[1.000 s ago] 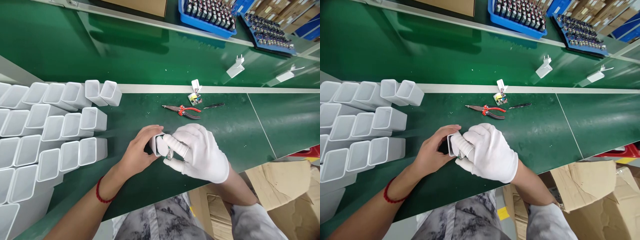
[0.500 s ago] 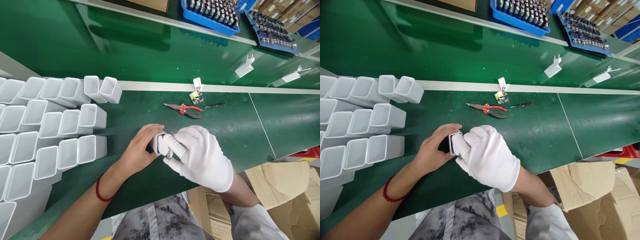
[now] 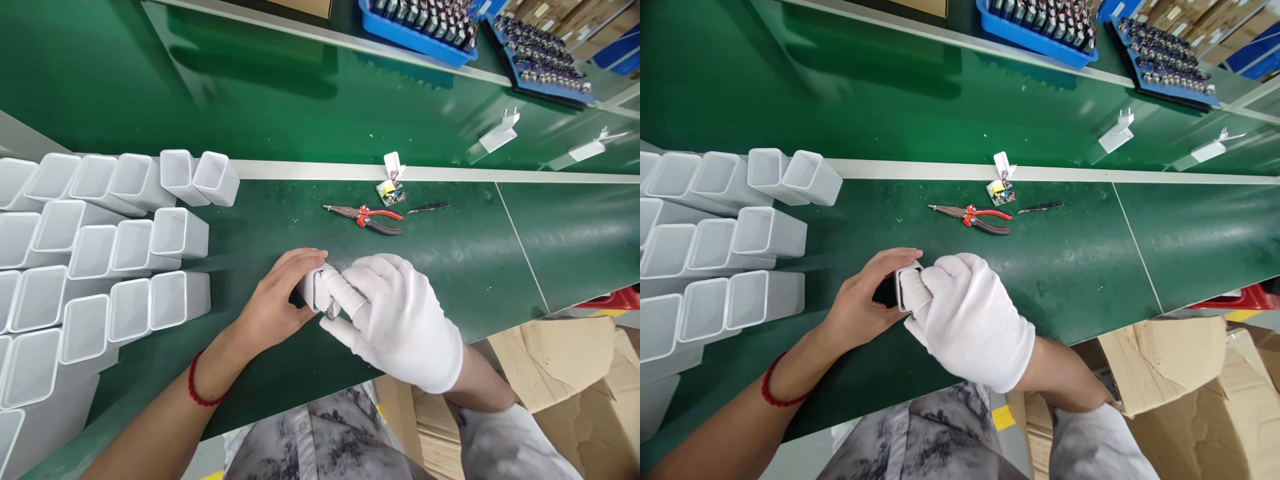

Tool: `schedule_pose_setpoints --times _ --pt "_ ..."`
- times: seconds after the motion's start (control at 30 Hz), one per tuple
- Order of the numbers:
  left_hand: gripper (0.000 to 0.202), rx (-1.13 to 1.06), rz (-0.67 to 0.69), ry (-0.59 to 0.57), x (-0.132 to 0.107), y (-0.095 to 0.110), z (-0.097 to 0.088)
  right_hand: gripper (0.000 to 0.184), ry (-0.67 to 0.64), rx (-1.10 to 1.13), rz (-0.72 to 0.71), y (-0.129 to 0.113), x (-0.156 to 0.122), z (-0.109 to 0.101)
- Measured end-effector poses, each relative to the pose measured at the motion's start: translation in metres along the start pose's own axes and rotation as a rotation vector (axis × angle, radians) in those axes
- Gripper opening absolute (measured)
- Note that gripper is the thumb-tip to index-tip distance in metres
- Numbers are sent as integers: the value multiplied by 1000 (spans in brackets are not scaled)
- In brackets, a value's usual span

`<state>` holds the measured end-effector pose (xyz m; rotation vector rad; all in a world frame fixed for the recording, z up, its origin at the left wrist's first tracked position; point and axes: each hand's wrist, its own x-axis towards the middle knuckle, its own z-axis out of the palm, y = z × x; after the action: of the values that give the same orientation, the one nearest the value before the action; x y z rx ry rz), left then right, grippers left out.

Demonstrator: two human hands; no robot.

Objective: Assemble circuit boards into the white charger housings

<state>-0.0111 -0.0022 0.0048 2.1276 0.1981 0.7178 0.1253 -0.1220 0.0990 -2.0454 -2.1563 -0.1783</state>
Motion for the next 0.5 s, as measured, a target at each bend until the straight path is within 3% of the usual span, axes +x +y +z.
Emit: schedule_pose_setpoints --times 0.07,0.13,0.2,0.27,0.33,0.4,0.43,0.5 --pt "48 12 -52 1 -1 0 1 46 51 47 -32 3 1 4" --pt "53 -52 -169 26 -3 0 2 63 203 163 -54 8 -1 10" --pt "59 -197 -297 99 -4 -1 4 65 401 302 34 13 -4 18" --pt "59 -331 -361 193 -4 -1 5 61 451 472 214 14 -8 26" --pt "60 -372 -351 251 -4 -1 7 58 263 732 343 11 -8 36" --pt "64 -332 -270 278 -6 0 10 55 14 1025 350 5 -5 45" --pt "66 -296 -209 281 -6 0 12 52 -53 1142 338 1 -3 49" --pt "68 -216 -98 288 -8 2 14 49 -65 1291 335 -5 2 58"
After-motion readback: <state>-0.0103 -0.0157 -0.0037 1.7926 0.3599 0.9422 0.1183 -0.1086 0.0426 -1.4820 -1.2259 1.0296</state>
